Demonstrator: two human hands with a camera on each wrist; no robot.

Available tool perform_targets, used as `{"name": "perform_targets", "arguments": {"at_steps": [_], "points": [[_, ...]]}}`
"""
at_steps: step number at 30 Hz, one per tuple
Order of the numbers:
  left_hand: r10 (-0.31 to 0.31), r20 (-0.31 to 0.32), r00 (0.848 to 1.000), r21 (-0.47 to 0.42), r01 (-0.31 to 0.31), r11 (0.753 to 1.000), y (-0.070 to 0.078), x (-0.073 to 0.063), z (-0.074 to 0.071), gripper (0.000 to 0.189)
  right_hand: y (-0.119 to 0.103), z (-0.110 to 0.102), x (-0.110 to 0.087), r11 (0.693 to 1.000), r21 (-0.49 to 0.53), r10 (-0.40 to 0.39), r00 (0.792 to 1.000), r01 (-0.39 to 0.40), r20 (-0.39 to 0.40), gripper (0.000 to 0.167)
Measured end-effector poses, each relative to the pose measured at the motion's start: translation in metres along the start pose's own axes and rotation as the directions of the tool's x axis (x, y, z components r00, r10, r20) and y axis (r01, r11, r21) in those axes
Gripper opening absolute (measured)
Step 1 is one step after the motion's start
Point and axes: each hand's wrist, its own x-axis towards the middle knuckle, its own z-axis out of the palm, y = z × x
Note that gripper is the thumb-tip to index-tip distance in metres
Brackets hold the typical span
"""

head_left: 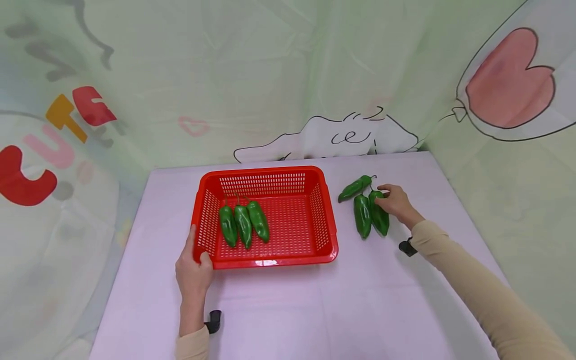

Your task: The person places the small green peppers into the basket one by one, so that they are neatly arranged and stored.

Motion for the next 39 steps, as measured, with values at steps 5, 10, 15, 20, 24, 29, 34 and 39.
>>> {"name": "perform_targets", "arguments": {"at_steps": [5,10,15,20,24,29,34,39], "points": [[-0.003,0.002,1.0,-0.004,0.003,1.0,0.0,0.0,-0.001,0.068,-0.01,-0.008,-0.003,1.0,-0.007,-0.006,1.0,0.006,0.001,0.059],[0.003,0.008,1.0,-0.011,-0.003,1.0,0.001,0.002,0.0,0.068,-0.024,-0.017,-0.007,0.999,0.021,-0.032,0.999,0.032,-0.012,0.061],[0.007,0.02,1.0,-0.013,-0.007,1.0,0.004,0.005,0.001,0.069,-0.043,-0.022,-0.009,0.995,0.081,-0.049,0.999,0.05,-0.008,0.06],[-0.011,0.022,1.0,-0.006,0.011,1.0,0.005,0.004,0.0,0.068,-0.072,-0.019,-0.008,0.988,0.147,-0.059,0.998,0.055,0.024,0.058],[-0.021,0.021,1.0,-0.004,0.021,1.0,0.004,0.003,-0.002,0.068,-0.101,-0.009,-0.007,0.982,0.179,-0.073,0.997,0.066,0.034,0.055],[-0.018,0.014,1.0,-0.002,0.018,1.0,0.003,0.003,-0.001,0.068,-0.134,0.004,-0.01,0.976,0.199,-0.104,0.993,0.092,0.05,0.053],[-0.009,0.001,1.0,-0.003,0.009,1.0,0.002,0.003,-0.001,0.068,-0.162,0.022,-0.012,0.963,0.234,-0.158,0.983,0.132,0.096,0.053],[-0.009,0.001,1.0,-0.002,0.009,1.0,0.003,0.002,0.0,0.068,-0.184,0.044,-0.012,0.947,0.288,-0.19,0.973,0.145,0.134,0.052]]}}
